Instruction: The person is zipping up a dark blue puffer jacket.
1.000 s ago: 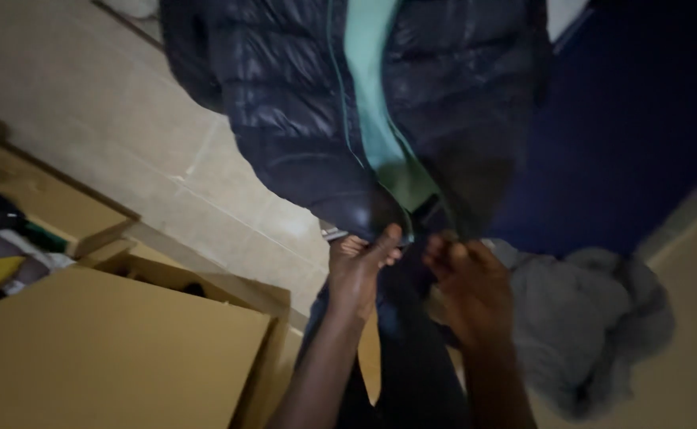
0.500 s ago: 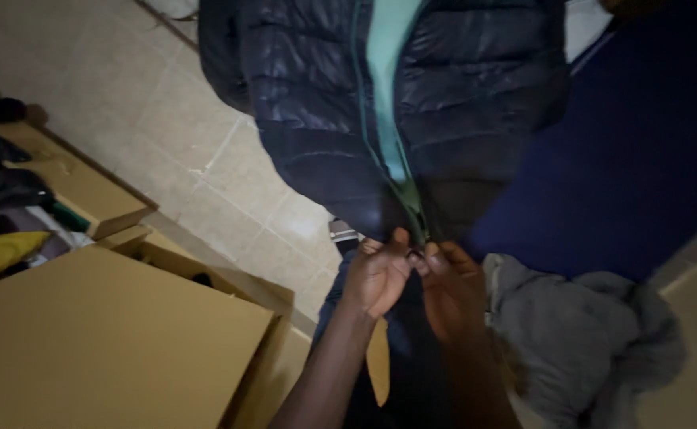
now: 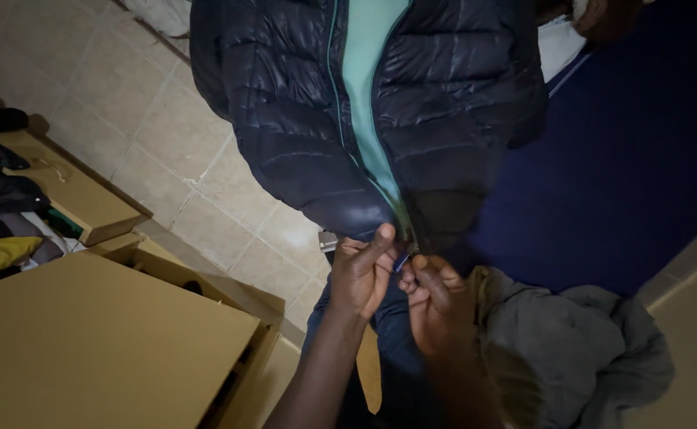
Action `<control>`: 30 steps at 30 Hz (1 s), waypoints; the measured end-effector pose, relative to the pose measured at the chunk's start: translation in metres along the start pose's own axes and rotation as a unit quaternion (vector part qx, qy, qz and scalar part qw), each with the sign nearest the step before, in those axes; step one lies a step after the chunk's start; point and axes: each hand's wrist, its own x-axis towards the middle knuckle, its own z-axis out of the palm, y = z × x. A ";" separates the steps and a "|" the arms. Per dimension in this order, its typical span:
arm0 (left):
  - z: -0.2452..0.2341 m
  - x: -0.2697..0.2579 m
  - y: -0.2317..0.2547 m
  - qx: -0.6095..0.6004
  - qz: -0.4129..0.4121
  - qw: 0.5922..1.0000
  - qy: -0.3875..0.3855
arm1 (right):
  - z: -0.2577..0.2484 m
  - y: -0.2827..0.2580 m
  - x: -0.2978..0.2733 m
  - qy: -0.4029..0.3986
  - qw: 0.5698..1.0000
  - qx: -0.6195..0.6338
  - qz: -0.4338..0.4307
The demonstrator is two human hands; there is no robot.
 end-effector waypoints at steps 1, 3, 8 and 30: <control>0.002 0.001 -0.002 0.012 0.029 0.999 0.028 | 0.000 0.000 0.000 0.010 1.000 -0.002 0.000; 0.009 0.002 -0.004 0.026 0.059 0.996 0.054 | -0.005 0.002 0.002 0.019 1.000 -0.003 -0.001; -0.003 0.002 -0.015 0.118 0.120 0.975 0.147 | -0.016 0.019 0.011 0.064 0.998 -0.010 -0.004; 0.029 -0.002 -0.005 0.136 0.153 0.958 0.203 | 0.011 0.019 0.009 0.097 0.992 -0.048 -0.065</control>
